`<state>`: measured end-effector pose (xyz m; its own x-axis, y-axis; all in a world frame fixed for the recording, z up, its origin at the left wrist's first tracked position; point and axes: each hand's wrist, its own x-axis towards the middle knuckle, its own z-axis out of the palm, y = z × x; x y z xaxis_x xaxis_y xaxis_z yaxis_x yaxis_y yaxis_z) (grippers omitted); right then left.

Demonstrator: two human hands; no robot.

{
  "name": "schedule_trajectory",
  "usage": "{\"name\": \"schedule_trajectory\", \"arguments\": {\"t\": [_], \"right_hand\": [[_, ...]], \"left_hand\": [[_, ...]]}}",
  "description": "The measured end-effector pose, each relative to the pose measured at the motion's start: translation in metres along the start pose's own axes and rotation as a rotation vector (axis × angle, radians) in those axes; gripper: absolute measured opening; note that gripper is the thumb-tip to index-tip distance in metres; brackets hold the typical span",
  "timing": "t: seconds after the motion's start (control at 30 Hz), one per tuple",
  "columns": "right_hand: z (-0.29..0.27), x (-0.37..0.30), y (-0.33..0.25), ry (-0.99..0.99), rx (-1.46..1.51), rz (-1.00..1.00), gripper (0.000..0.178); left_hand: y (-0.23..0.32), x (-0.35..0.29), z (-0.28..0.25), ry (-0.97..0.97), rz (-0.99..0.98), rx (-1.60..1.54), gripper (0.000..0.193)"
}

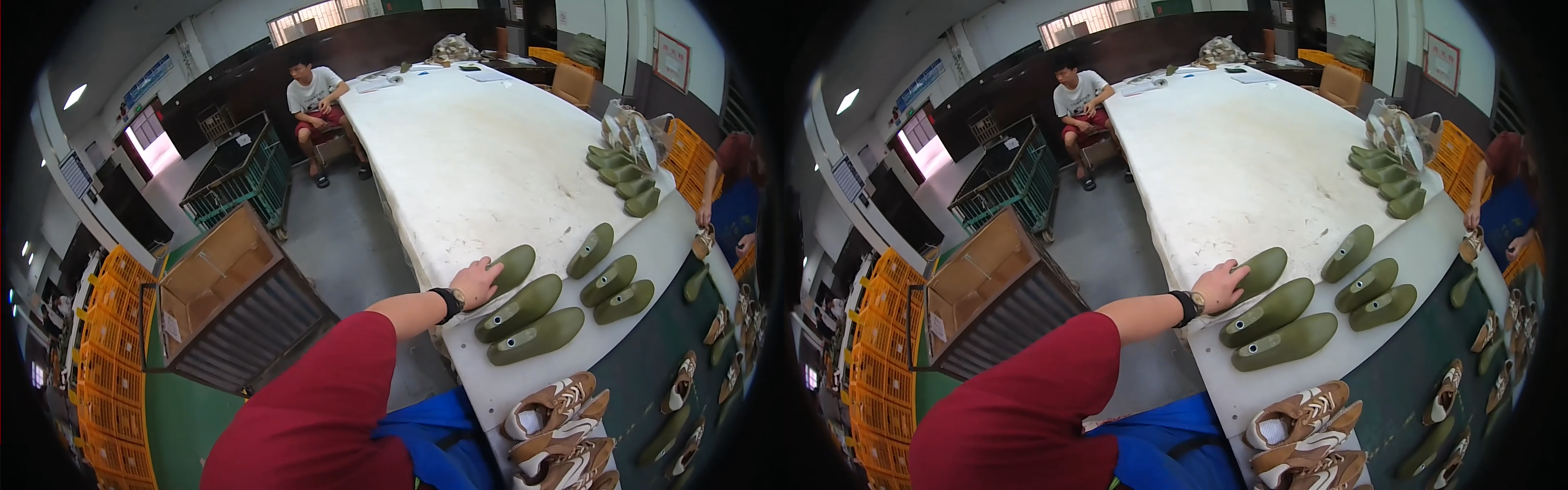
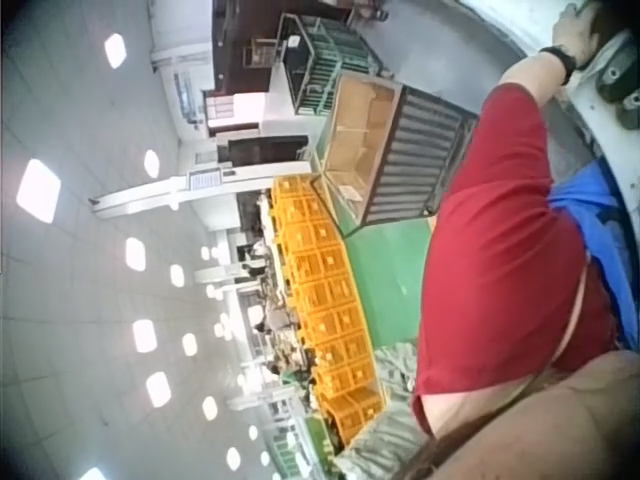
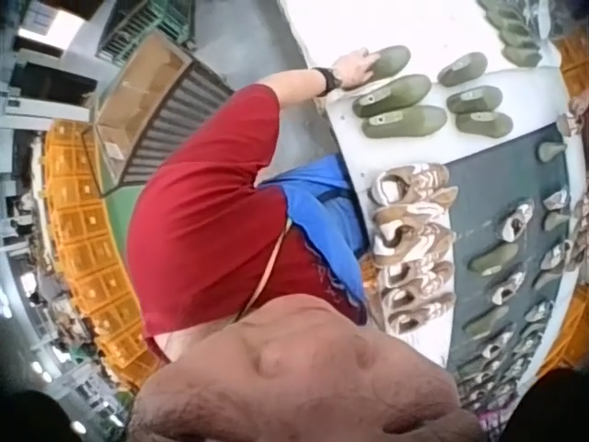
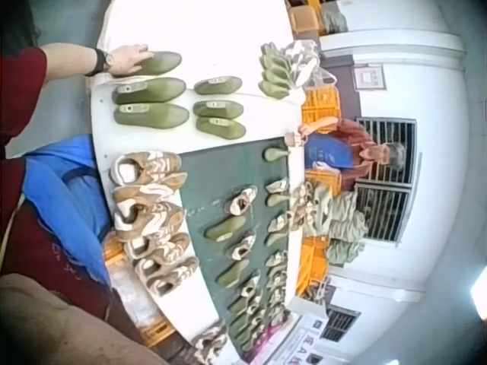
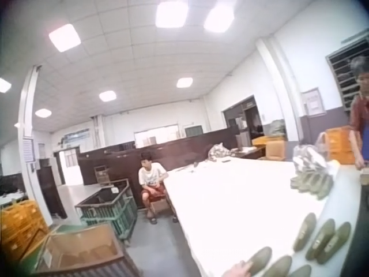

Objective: Sort shoes and match them with corresponding green shoe lasts at an assembly line workbench.

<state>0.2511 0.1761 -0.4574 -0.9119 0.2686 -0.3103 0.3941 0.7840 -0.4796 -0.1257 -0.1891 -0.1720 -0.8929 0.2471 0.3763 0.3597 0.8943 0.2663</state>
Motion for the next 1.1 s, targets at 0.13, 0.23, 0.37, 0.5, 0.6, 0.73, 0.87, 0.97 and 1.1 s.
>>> {"name": "schedule_trajectory", "arguments": {"t": [0.13,0.23,0.37,0.5,0.6,0.73,0.87,0.97,1.1], "right_hand": [[0.008,-0.004,0.000,-0.001,0.019,0.013,0.037],[0.015,-0.009,-0.001,-0.009,0.031,0.019,0.039],[0.019,-0.021,0.001,-0.012,0.041,0.046,0.040],[0.016,-0.082,0.014,-0.007,0.046,0.182,0.041],[0.008,-0.157,0.029,0.035,0.050,0.365,0.043],[0.009,-0.211,0.029,0.138,0.077,0.565,0.044],[0.009,-0.230,0.033,0.225,0.091,0.666,0.046],[0.010,-0.235,0.033,0.271,0.100,0.709,0.047],[0.011,-0.247,0.028,0.324,0.111,0.778,0.048]], "left_hand": [[-0.004,0.001,-0.007,-0.135,-0.097,-0.105,0.048],[0.004,0.001,-0.016,-0.253,-0.199,-0.158,0.051],[0.005,-0.003,-0.005,-0.045,0.111,0.020,0.051],[-0.003,0.009,-0.003,0.031,0.322,0.056,0.049],[-0.003,0.011,-0.014,-0.137,0.077,-0.120,0.052],[-0.004,0.005,-0.022,-0.118,0.065,-0.028,0.050],[0.007,0.008,-0.016,-0.154,0.076,0.008,0.050],[0.008,0.008,-0.014,-0.160,0.076,0.011,0.050],[0.006,0.006,-0.017,-0.151,0.078,-0.015,0.049]]}}
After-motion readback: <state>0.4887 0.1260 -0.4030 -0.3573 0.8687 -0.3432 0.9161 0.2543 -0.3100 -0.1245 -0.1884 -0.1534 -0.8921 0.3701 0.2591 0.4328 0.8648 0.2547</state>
